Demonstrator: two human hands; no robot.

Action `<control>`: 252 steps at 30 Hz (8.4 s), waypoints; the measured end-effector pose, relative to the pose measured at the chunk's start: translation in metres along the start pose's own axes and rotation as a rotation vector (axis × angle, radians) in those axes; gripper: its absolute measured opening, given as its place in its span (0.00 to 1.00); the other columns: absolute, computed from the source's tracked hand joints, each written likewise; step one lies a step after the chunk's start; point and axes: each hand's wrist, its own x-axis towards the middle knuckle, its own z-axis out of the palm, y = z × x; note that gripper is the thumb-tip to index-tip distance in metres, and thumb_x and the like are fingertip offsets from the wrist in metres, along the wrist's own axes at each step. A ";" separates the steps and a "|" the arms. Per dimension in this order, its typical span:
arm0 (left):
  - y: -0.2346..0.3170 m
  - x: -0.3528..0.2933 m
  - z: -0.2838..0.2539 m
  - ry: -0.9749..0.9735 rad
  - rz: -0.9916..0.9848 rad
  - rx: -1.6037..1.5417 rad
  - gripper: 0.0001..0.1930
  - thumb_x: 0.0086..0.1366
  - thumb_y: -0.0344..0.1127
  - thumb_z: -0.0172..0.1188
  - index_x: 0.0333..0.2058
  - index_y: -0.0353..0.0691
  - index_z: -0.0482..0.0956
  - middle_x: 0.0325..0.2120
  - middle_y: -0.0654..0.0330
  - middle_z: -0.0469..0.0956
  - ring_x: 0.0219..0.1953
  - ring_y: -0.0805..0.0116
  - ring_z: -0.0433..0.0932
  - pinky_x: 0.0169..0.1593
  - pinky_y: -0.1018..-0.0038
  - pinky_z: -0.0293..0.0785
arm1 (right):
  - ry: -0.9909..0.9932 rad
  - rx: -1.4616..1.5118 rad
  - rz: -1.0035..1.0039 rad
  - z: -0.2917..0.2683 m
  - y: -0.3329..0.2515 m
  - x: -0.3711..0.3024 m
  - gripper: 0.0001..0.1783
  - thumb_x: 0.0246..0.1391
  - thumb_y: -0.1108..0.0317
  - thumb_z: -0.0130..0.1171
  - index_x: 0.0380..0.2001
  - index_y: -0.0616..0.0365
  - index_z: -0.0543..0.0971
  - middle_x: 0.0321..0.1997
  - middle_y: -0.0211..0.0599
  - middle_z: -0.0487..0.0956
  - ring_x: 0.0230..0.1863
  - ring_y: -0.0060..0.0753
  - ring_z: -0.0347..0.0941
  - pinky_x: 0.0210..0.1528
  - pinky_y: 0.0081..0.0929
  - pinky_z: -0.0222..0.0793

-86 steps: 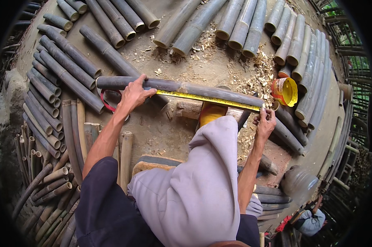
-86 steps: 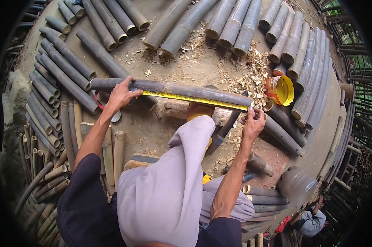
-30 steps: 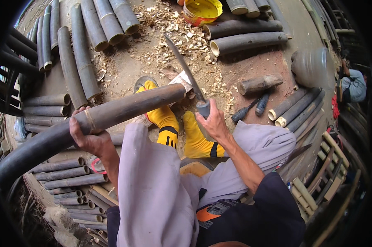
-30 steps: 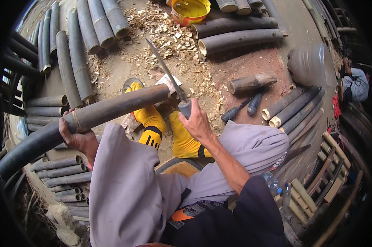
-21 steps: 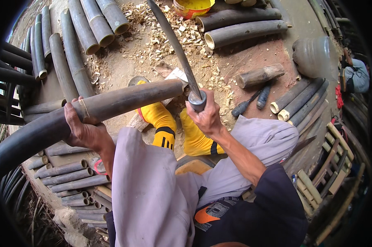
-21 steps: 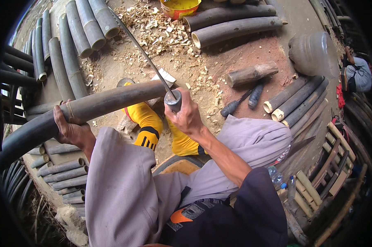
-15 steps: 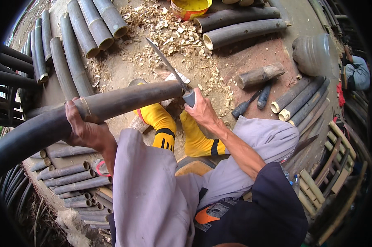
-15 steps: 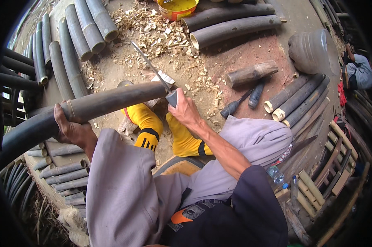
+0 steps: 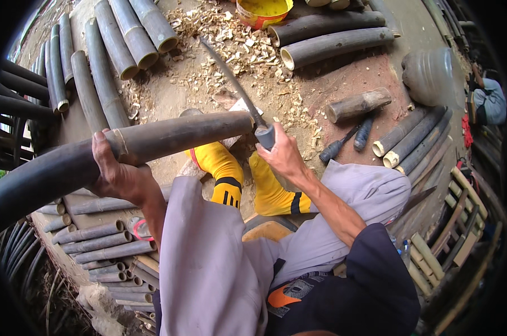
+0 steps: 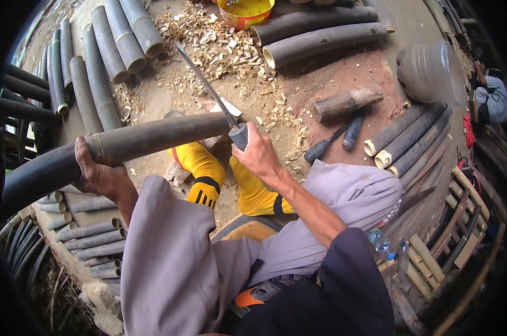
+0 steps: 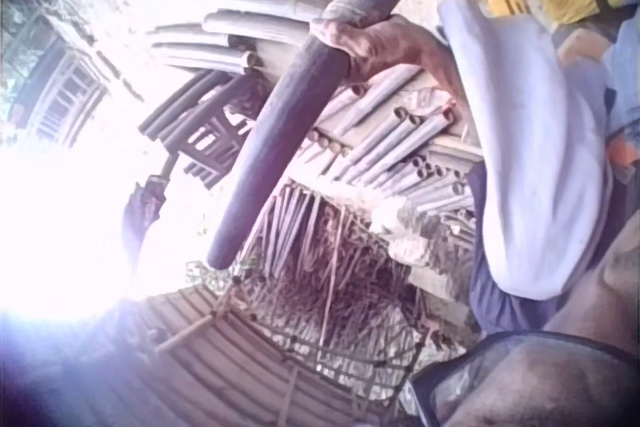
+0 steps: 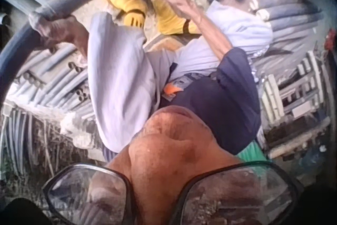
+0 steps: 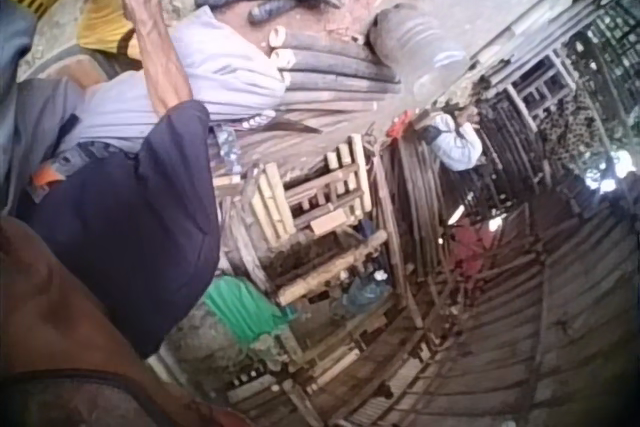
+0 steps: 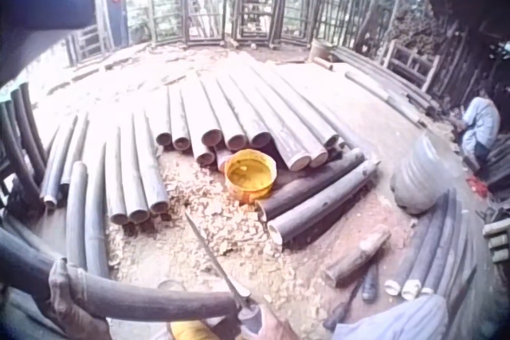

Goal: The person sits on the ground and uses a knife to sharpen the end of a bamboo pole. They repeatedly rotate the pole and scrape the knife along the end to create a tapered point, then place the finished piece aside.

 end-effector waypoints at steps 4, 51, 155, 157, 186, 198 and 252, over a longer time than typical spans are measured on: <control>0.010 -0.004 0.003 0.074 -0.159 -0.086 0.19 0.59 0.40 0.60 0.41 0.27 0.76 0.38 0.56 0.75 0.42 0.69 0.74 0.48 0.71 0.71 | 0.281 0.080 -0.273 -0.009 -0.039 -0.001 0.21 0.43 0.74 0.65 0.39 0.64 0.66 0.28 0.49 0.79 0.28 0.41 0.80 0.30 0.33 0.77; -0.003 -0.006 -0.021 -0.355 0.053 -0.378 0.33 0.50 0.38 0.51 0.54 0.32 0.55 0.43 0.48 0.69 0.47 0.53 0.70 0.59 0.54 0.62 | -0.139 -0.144 0.145 -0.007 0.046 0.003 0.16 0.43 0.74 0.62 0.37 0.63 0.72 0.27 0.42 0.79 0.27 0.33 0.78 0.29 0.29 0.74; 0.019 0.035 -0.059 -0.599 0.097 -0.485 0.33 0.44 0.42 0.60 0.51 0.37 0.63 0.40 0.54 0.68 0.44 0.58 0.69 0.58 0.55 0.60 | 0.049 0.056 -0.062 -0.012 -0.008 0.014 0.17 0.42 0.76 0.62 0.38 0.65 0.72 0.29 0.47 0.80 0.27 0.34 0.79 0.29 0.32 0.75; 0.018 0.035 -0.055 -0.636 0.101 -0.497 0.33 0.44 0.41 0.60 0.51 0.37 0.63 0.40 0.54 0.68 0.44 0.58 0.69 0.58 0.55 0.60 | -0.105 -0.091 0.110 0.005 0.042 0.020 0.17 0.40 0.76 0.63 0.36 0.65 0.71 0.27 0.51 0.79 0.26 0.38 0.79 0.28 0.31 0.75; 0.039 0.018 -0.023 -0.394 0.002 -0.388 0.33 0.49 0.45 0.60 0.50 0.32 0.64 0.41 0.51 0.65 0.49 0.52 0.66 0.58 0.54 0.60 | -0.189 -0.237 0.137 -0.002 0.077 0.009 0.22 0.41 0.71 0.59 0.43 0.66 0.70 0.29 0.52 0.80 0.29 0.49 0.80 0.35 0.37 0.77; 0.027 0.030 -0.048 -0.255 0.058 -0.382 0.26 0.51 0.42 0.56 0.47 0.37 0.64 0.38 0.55 0.66 0.43 0.58 0.69 0.56 0.57 0.64 | -0.008 -0.087 -0.069 0.010 0.049 0.019 0.16 0.41 0.75 0.63 0.36 0.61 0.70 0.25 0.45 0.79 0.25 0.36 0.78 0.26 0.27 0.78; 0.054 0.020 -0.026 -0.249 -0.028 -0.335 0.32 0.49 0.46 0.57 0.50 0.32 0.63 0.45 0.49 0.65 0.47 0.55 0.67 0.57 0.56 0.62 | -0.235 -0.210 0.188 -0.005 0.058 0.020 0.21 0.41 0.72 0.60 0.43 0.65 0.72 0.30 0.52 0.80 0.33 0.45 0.80 0.35 0.35 0.76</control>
